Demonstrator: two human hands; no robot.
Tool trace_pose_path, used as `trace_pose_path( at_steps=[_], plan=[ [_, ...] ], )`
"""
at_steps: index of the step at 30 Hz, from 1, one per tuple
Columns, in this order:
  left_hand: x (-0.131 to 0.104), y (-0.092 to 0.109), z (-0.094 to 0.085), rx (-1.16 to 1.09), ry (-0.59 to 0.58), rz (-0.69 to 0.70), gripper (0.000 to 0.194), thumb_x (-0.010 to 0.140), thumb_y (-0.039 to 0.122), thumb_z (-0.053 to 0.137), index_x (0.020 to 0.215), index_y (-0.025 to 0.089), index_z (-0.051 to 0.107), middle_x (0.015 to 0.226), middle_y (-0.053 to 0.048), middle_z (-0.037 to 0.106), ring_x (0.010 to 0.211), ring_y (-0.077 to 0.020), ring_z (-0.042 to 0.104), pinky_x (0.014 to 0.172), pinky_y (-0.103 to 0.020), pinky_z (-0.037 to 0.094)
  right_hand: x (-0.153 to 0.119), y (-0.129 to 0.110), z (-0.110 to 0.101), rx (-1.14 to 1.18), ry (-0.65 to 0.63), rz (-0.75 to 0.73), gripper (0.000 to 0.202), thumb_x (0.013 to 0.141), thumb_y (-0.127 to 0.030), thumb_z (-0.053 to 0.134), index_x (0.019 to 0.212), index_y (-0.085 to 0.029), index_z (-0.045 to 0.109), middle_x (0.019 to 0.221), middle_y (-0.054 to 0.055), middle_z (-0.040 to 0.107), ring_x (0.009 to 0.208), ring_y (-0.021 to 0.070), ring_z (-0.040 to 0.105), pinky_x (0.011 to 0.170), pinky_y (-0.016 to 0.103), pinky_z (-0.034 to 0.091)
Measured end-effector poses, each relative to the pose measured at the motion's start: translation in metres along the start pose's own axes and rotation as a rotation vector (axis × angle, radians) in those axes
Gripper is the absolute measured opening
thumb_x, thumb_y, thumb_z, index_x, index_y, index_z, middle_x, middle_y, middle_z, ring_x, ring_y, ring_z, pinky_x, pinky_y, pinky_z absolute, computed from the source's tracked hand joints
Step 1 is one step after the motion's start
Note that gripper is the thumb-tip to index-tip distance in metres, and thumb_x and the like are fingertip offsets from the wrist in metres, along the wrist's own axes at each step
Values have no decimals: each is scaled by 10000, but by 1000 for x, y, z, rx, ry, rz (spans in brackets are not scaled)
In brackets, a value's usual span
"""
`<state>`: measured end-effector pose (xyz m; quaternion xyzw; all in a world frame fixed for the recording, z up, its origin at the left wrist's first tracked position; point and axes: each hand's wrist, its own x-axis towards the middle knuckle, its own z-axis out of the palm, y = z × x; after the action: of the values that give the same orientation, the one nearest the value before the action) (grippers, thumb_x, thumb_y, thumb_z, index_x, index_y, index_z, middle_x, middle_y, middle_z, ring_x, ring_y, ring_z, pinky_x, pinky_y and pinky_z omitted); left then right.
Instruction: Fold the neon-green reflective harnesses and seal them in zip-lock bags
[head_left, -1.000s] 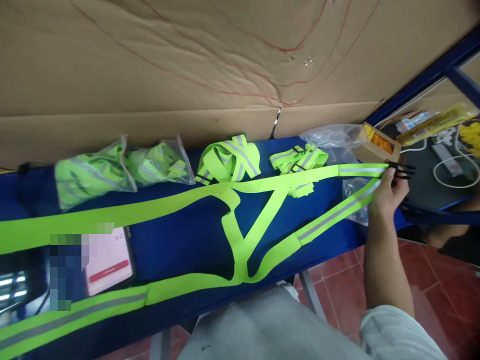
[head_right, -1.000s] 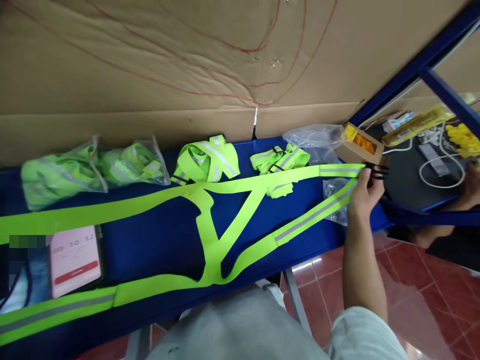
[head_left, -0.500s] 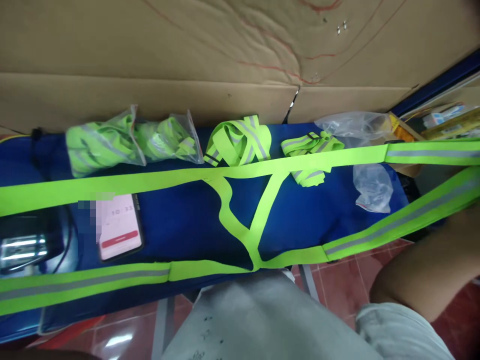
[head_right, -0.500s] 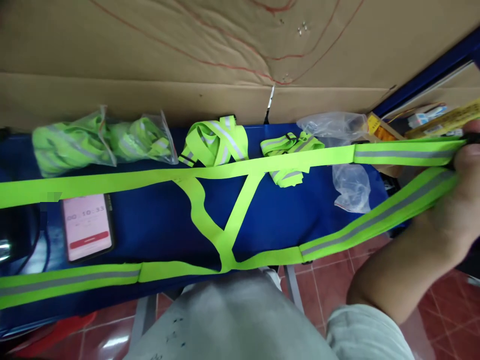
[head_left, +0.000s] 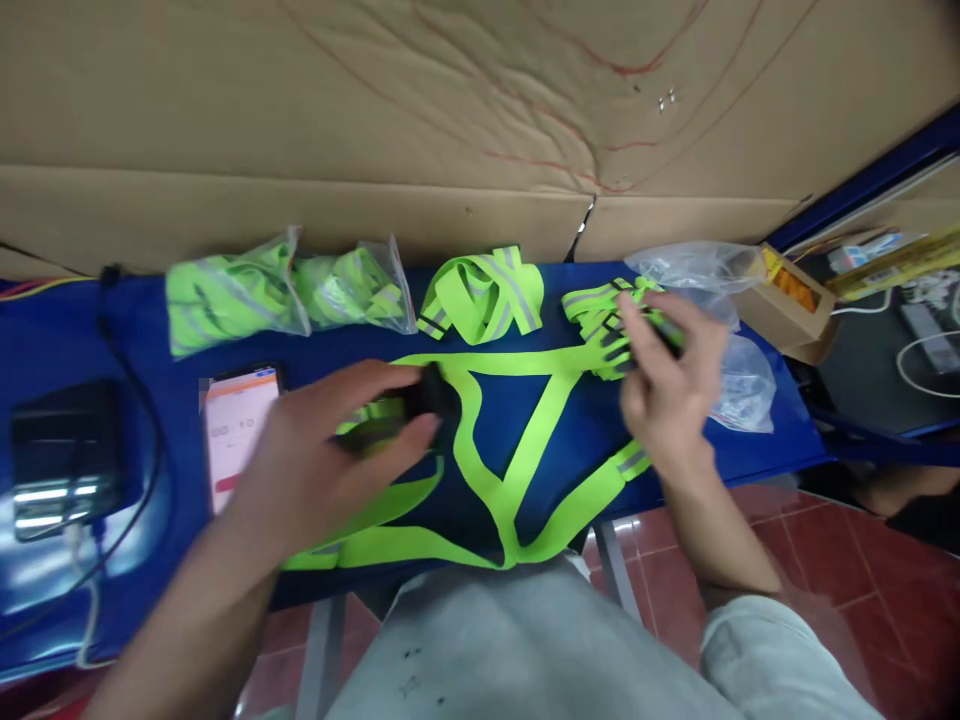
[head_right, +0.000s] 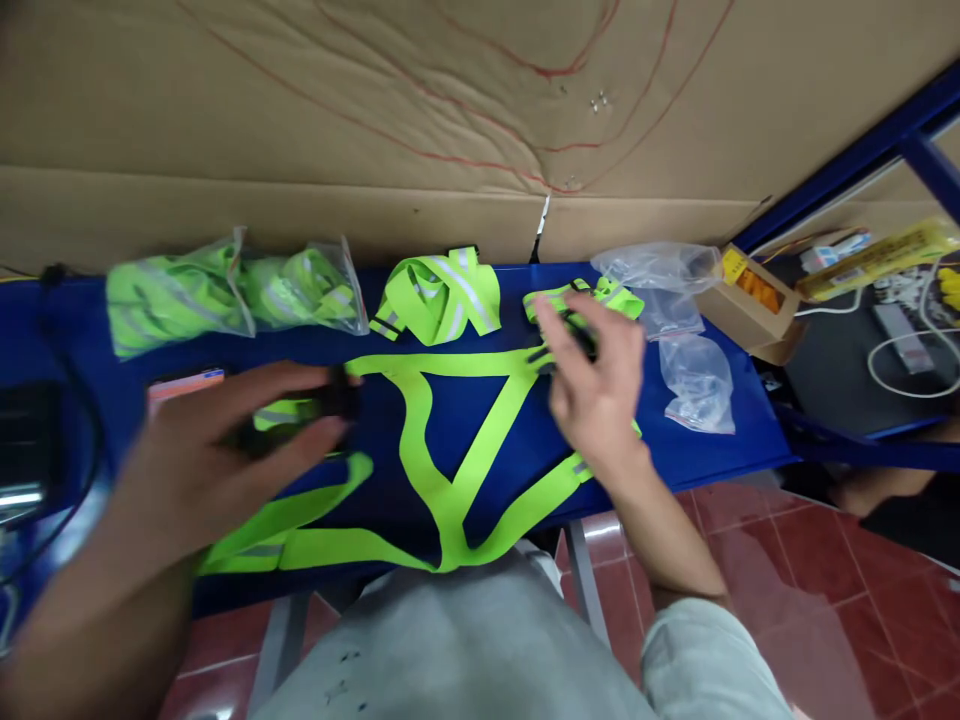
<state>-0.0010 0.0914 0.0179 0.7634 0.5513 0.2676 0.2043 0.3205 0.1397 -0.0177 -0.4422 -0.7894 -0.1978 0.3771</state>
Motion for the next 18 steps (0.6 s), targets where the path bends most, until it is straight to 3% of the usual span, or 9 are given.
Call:
trace_pose_path(
  at_steps=[3,6,18],
  plan=[
    [19,9,25,-29,13,52,264,952,362,681,1147,194,743,1117,-61,790,968,-218,763,877,-334,590,7,-44,19,108,-97,16,696,979,-33,413,1605,-326,489,1351,113,652,1243,262,629,1030,464,546],
    [28,13,43,-11,-6,60,260,941,366,667,1131,218,765,1082,-60,800,932,-233,778,818,-343,596,6,-62,28,210,-123,32,698,1000,-39,422,1643,-309,423,1368,118,631,1258,259,606,1050,440,533],
    [30,15,47,79,53,80,261,942,311,652,1141,191,770,1057,-75,797,906,-255,781,774,-365,603,4,-65,37,208,-133,32,680,1009,-45,429,1647,-280,409,1352,133,631,1268,263,611,1078,427,519]
  ],
)
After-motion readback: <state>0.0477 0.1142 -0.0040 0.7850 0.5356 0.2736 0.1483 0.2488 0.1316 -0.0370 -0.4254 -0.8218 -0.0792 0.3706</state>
